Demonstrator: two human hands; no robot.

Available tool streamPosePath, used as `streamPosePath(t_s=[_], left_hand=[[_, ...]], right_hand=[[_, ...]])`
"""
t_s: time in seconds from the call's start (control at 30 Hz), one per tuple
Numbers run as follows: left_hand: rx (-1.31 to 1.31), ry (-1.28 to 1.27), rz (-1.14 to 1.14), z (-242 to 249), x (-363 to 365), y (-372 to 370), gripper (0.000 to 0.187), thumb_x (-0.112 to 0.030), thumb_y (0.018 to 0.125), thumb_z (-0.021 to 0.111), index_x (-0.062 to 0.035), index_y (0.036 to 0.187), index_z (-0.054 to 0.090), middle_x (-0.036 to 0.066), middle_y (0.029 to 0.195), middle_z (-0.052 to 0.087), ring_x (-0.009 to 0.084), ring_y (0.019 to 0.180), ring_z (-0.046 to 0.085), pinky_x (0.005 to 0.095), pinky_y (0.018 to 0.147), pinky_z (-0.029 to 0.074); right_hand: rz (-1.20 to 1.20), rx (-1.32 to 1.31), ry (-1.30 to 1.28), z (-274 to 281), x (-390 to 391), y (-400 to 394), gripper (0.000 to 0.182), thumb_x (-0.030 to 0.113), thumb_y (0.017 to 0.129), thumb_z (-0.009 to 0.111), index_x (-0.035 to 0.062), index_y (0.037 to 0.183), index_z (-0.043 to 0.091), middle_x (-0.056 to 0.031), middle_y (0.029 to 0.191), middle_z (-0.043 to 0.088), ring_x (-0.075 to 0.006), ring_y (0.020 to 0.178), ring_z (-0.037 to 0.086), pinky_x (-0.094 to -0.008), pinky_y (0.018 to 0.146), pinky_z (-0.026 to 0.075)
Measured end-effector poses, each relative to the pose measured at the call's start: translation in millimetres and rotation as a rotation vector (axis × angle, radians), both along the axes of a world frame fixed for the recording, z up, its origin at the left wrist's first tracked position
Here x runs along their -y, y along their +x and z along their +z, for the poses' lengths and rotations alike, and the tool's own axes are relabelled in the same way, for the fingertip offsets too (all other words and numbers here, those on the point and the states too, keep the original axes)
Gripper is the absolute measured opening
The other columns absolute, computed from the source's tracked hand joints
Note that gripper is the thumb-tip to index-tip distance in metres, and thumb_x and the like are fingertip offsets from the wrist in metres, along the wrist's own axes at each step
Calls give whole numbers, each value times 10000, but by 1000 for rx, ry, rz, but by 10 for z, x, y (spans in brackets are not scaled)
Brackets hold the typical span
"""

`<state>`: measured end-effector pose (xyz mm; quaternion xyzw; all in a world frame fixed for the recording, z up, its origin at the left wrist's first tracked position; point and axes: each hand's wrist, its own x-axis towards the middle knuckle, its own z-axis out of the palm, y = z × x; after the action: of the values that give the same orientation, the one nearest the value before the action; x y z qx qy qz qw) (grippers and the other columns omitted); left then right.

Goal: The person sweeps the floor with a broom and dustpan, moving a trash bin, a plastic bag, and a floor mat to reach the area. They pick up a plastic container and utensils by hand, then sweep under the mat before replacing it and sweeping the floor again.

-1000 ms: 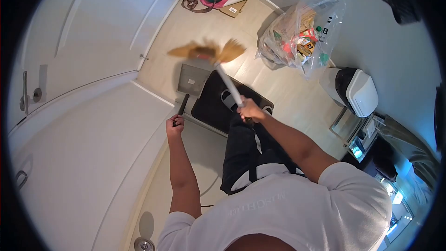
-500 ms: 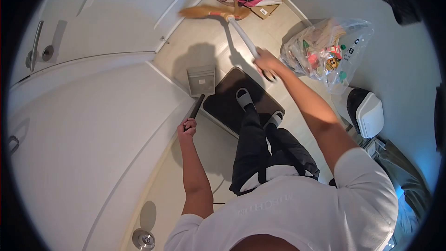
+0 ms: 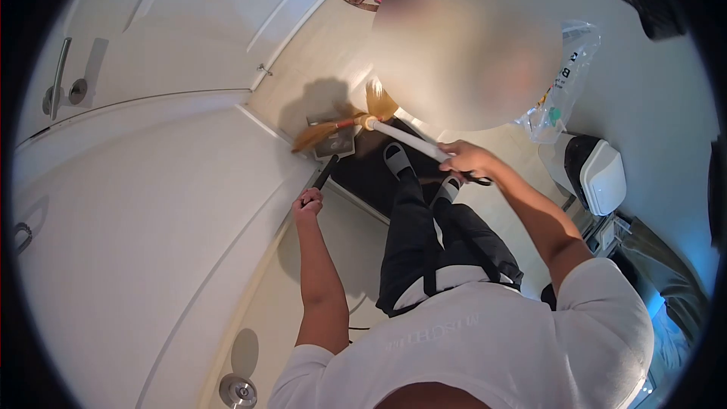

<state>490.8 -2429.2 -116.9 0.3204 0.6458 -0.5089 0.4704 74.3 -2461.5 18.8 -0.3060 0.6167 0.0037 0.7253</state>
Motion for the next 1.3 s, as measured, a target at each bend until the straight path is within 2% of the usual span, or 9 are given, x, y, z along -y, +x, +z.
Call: streamPosePath(t_s=[0.13, 0.2, 0.37, 0.47, 0.7, 0.9, 1.0, 1.1, 1.3], left_hand=[[73, -22, 6, -57, -35, -18, 163, -5, 692, 404, -61, 554, 340, 48, 541, 338, 88, 335, 295, 203, 254, 248], [139, -27, -14, -11, -6, -59, 178, -10, 695, 397, -65, 538, 334, 47, 532, 334, 86, 329, 290, 201, 250, 246], [156, -51, -132, -135, -64, -86, 308, -76, 731, 400, -74, 440, 299, 44, 517, 319, 115, 359, 259, 188, 300, 276], [-62, -149, -117, -51, -197, -91, 245, -74, 739, 384, -66, 499, 337, 35, 515, 331, 103, 349, 275, 192, 293, 282], [-281, -267, -255, -99, -384, -324, 155, -97, 780, 397, -39, 642, 357, 25, 533, 346, 82, 383, 328, 177, 313, 259], [-78, -285, -872, 468, -354, -988, 151, -109, 808, 412, 10, 717, 386, 51, 600, 388, 82, 407, 354, 175, 303, 249], [-143, -293, -1065, 728, -337, -1577, 163, -114, 812, 418, 20, 722, 390, 59, 604, 399, 79, 404, 354, 173, 302, 250], [-164, -283, -1199, 772, -323, -2292, 179, -121, 809, 440, 26, 715, 396, 51, 584, 395, 75, 392, 345, 168, 303, 255], [-383, -232, -1350, 869, -522, -3684, 154, -92, 787, 458, -23, 677, 375, 17, 546, 358, 67, 388, 317, 162, 314, 259]], right_hand=[[276, -231, -229, 600, 184, -120, 534, 45, 726, 498, -18, 1222, 312, -105, 525, 502, -182, 391, 496, -316, 340, 402], [301, -342, -480, -60, 174, -85, 457, 24, 709, 466, -48, 1148, 360, -146, 583, 544, -207, 435, 547, -329, 380, 445], [297, -416, -275, -738, -44, 284, 594, 31, 710, 458, -16, 1263, 247, -162, 625, 554, -202, 432, 531, -320, 361, 439], [189, -212, -118, -228, -419, -63, 619, 30, 708, 489, -15, 1271, 238, -116, 598, 536, -167, 396, 485, -303, 349, 417], [-309, -231, 79, 737, -2665, -1225, 596, 99, 746, 556, 181, 1282, 308, -46, 502, 462, -117, 392, 443, -260, 351, 367], [-1157, -292, 470, 1873, -3897, -1771, 618, 104, 773, 507, 184, 1315, 221, -25, 499, 404, -104, 365, 387, -254, 336, 353], [-1481, -309, 390, 1500, -4569, -2136, 503, 109, 795, 482, 164, 1261, 302, -8, 511, 387, -95, 376, 381, -218, 330, 343], [-1803, -124, 367, 830, -4826, -2696, 71, 113, 805, 453, 99, 806, 383, -5, 501, 361, -91, 389, 385, -202, 319, 338], [-1903, 87, -58, 140, -4570, -3321, 98, 66, 771, 491, 58, 740, 398, -54, 513, 404, -143, 377, 403, -251, 309, 361]])
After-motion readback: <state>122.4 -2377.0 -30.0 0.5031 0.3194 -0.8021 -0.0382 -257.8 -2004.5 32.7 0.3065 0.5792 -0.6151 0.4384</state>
